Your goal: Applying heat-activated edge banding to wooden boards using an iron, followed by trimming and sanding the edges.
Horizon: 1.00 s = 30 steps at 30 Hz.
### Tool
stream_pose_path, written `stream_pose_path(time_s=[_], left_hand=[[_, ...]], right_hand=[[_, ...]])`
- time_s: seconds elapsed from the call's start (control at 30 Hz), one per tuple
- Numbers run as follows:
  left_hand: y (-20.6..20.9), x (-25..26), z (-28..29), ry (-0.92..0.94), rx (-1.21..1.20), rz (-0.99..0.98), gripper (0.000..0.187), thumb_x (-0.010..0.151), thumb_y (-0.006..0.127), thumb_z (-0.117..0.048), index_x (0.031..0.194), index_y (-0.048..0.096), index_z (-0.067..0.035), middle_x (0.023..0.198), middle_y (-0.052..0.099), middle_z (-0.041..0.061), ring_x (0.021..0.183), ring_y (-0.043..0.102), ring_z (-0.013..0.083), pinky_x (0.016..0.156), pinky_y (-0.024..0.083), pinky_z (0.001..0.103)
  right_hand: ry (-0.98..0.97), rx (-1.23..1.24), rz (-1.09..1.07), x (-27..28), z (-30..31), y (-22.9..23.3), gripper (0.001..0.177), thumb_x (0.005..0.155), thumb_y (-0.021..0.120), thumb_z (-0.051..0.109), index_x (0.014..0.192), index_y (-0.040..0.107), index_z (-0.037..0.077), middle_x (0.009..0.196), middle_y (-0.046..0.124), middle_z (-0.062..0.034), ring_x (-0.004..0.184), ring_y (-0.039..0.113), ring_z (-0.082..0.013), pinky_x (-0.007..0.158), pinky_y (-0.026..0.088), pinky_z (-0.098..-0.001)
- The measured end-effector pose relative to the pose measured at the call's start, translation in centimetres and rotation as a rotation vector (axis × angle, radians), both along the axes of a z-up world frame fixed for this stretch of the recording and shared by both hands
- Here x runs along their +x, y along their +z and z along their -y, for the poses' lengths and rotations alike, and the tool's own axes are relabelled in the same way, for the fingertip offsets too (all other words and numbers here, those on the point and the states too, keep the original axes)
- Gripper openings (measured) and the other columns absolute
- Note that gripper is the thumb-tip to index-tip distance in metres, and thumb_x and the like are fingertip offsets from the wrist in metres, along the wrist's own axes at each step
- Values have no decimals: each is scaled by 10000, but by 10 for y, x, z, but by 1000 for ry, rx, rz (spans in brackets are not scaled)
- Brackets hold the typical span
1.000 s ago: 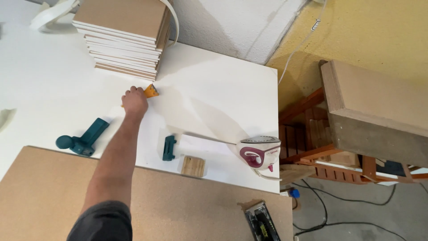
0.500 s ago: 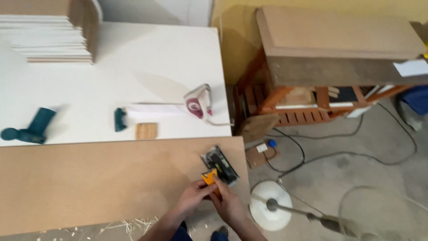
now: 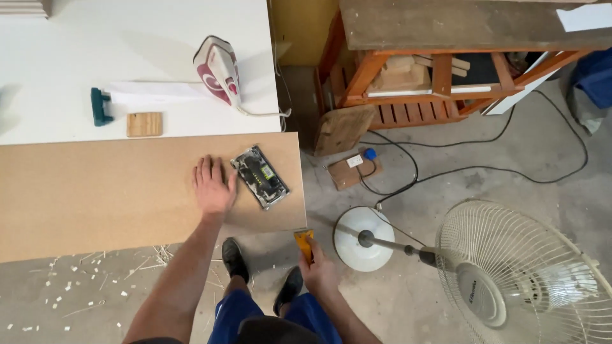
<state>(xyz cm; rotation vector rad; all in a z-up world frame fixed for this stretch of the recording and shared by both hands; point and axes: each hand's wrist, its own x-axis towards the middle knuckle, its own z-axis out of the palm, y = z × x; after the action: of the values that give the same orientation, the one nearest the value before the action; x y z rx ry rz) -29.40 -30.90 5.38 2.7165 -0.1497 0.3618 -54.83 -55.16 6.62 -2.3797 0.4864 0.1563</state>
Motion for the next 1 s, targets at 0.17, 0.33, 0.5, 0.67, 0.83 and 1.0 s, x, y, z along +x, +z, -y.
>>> stream_pose_path(time_s=[0.17,0.33,0.5,0.67,0.83,1.0], left_hand=[[13,-3,4,-63,60,-52,840,1028,205,-681,1518,487,-60,1558,494,179,1484,378,369,1232,198,576],[9,-2,3,-59,83,-74,830,1033,204,-674,1499,518,-64,1556,500,172,1488,369,369,1234,187,570],[6,-1,4,-59,103,-47,825,1032,218,-674,1495,528,-66,1555,507,161,1486,379,358,1235,199,563],[9,-4,4,-49,108,-73,816,1033,223,-669,1495,527,-70,1559,501,156,1490,373,353,1239,187,555],[10,-1,2,-53,102,-98,857,1027,160,-688,1513,501,-69,1570,485,161,1498,359,359,1243,176,561],[12,-2,3,-60,113,-51,833,1033,198,-673,1496,525,-63,1553,510,163,1484,389,363,1236,204,569]], right_hand=[[-36,161,35,9,-6,20,481,958,617,345,1412,543,204,1146,746,-155,914,742,-368,766,607,-448],[-99,148,-137,17,-12,29,492,962,574,399,1436,522,276,1173,746,-155,960,720,-424,834,573,-513],[-106,190,-96,16,-15,21,438,969,567,371,1385,525,239,1003,769,-166,786,738,-421,696,595,-512],[-118,208,-150,18,-20,39,440,981,567,352,1402,521,237,1098,742,-172,865,746,-372,760,611,-461],[-86,178,-84,21,-20,34,460,975,575,355,1404,521,197,1116,747,-149,878,759,-342,763,636,-446],[-100,195,-89,24,-20,34,418,971,569,336,1369,534,212,1084,744,-170,828,743,-376,739,602,-458]])
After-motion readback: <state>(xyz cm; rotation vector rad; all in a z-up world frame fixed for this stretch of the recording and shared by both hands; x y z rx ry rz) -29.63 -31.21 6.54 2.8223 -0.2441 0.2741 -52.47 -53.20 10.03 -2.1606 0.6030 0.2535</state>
